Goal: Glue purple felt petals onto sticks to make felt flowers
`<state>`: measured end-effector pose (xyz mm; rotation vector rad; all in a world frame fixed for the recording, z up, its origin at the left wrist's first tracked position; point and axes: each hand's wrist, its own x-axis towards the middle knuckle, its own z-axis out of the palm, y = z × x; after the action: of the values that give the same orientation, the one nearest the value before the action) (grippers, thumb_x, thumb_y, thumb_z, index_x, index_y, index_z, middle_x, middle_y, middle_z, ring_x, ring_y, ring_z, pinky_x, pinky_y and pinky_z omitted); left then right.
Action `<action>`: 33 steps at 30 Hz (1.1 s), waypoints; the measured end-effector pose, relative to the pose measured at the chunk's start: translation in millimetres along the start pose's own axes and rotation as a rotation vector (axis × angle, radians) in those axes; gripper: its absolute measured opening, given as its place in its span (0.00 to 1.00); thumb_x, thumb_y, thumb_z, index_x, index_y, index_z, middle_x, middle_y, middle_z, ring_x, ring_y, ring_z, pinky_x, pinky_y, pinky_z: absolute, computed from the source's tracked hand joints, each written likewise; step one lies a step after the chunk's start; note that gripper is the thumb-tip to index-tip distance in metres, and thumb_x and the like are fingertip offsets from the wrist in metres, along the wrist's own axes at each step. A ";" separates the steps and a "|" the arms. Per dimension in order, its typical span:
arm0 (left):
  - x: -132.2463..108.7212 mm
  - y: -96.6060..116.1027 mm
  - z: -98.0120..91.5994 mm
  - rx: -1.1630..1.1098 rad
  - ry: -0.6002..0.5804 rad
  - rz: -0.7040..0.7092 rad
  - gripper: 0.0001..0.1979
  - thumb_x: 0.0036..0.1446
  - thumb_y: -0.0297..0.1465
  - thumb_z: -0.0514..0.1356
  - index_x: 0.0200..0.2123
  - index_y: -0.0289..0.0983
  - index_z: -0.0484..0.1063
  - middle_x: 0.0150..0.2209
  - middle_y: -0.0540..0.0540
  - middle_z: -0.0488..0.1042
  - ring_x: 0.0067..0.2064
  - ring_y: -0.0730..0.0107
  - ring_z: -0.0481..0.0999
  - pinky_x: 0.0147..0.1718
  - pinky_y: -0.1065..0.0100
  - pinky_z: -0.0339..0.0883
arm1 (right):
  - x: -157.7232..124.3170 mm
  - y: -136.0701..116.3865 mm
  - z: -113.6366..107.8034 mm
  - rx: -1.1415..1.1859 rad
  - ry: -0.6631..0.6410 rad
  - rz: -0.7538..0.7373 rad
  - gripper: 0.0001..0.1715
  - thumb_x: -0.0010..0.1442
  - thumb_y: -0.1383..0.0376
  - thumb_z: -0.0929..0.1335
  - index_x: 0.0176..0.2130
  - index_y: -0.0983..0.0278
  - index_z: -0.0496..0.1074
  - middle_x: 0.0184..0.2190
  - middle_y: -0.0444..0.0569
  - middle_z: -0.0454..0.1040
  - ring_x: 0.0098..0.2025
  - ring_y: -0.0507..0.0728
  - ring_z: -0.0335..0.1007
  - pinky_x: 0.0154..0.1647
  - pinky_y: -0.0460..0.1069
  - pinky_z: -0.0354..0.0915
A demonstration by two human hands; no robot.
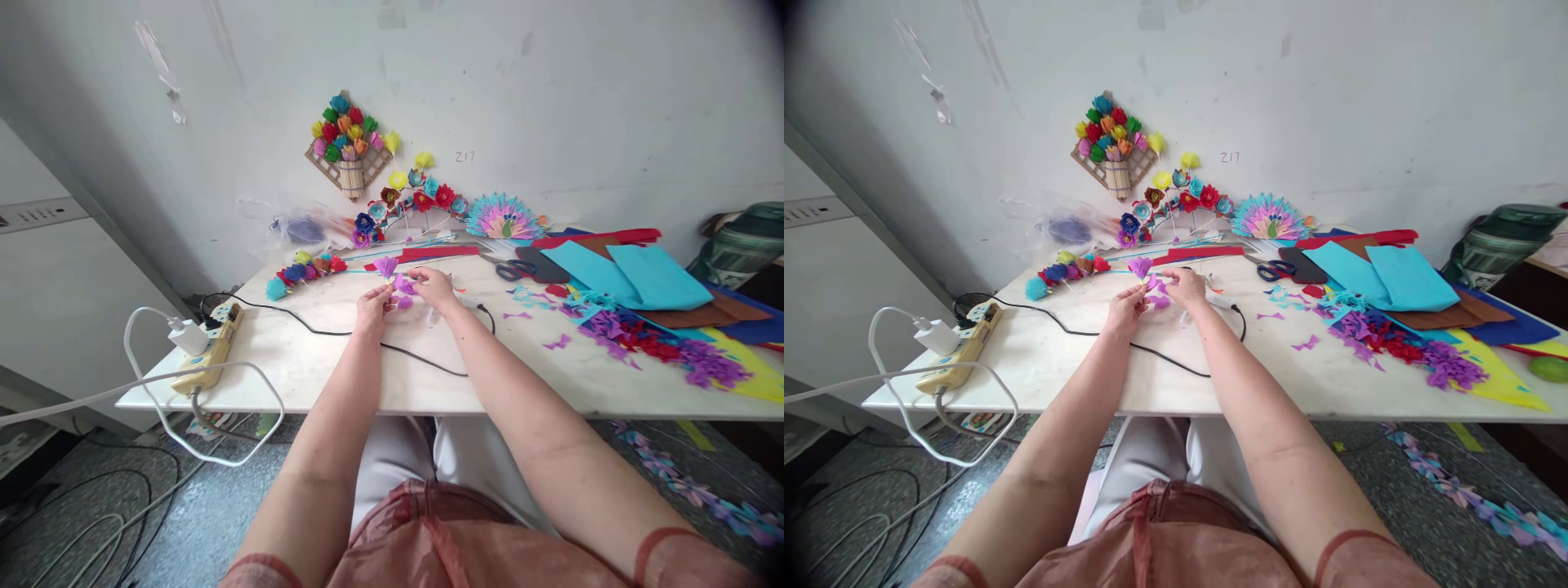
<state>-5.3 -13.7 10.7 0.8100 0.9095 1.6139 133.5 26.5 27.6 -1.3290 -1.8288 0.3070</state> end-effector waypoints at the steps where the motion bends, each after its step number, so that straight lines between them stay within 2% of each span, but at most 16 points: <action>1: -0.1 0.0 -0.2 0.000 -0.004 -0.002 0.14 0.34 0.30 0.69 0.27 0.32 0.72 0.21 0.51 0.70 0.21 0.80 0.68 0.20 0.75 0.58 | -1.4 -1.9 -1.5 -0.034 0.009 -0.042 0.18 0.47 0.65 0.67 0.40 0.58 0.75 0.39 0.43 0.76 0.41 0.55 0.69 0.48 0.51 0.57; 6: -0.9 0.4 -1.0 0.017 -0.024 -0.003 0.13 0.36 0.30 0.69 0.28 0.31 0.73 0.22 0.50 0.70 0.22 0.80 0.69 0.21 0.75 0.59 | -6.8 -9.9 -5.3 -0.152 0.075 -0.160 0.09 0.50 0.64 0.66 0.31 0.59 0.76 0.40 0.42 0.76 0.46 0.56 0.65 0.49 0.51 0.52; 12: -0.3 0.0 -0.6 -0.003 -0.018 0.000 0.13 0.36 0.30 0.68 0.27 0.32 0.72 0.23 0.50 0.70 0.21 0.80 0.68 0.20 0.75 0.58 | -8.6 -8.1 -6.3 -0.314 0.142 -0.080 0.11 0.53 0.65 0.64 0.30 0.61 0.76 0.38 0.46 0.76 0.43 0.58 0.63 0.46 0.53 0.48; 21: -0.9 3.4 -0.8 -0.068 -0.001 0.006 0.14 0.35 0.30 0.69 0.28 0.32 0.72 0.27 0.49 0.72 0.22 0.83 0.67 0.20 0.77 0.57 | -9.4 -3.7 -4.3 -0.520 0.031 -0.115 0.13 0.52 0.67 0.63 0.30 0.61 0.77 0.33 0.49 0.76 0.43 0.60 0.59 0.49 0.55 0.45; 28: 2.8 5.4 -1.9 -0.193 -0.013 0.015 0.12 0.37 0.27 0.68 0.29 0.33 0.72 0.25 0.50 0.71 0.22 0.83 0.67 0.20 0.78 0.59 | -9.9 -0.4 -14.7 -0.443 0.287 0.001 0.15 0.54 0.68 0.60 0.32 0.64 0.76 0.35 0.53 0.75 0.43 0.61 0.58 0.49 0.57 0.43; 33: 3.1 8.8 -2.8 -0.266 0.036 -0.003 0.09 0.41 0.26 0.66 0.30 0.33 0.71 0.26 0.50 0.73 0.21 0.84 0.67 0.20 0.80 0.60 | -7.7 2.4 -22.0 -0.366 0.437 0.129 0.14 0.54 0.67 0.61 0.34 0.64 0.76 0.38 0.52 0.74 0.44 0.62 0.58 0.50 0.58 0.42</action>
<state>-12.4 -12.4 17.2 0.5950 0.7012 1.7075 152.0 15.0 36.1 -1.6170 -1.4725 -0.2515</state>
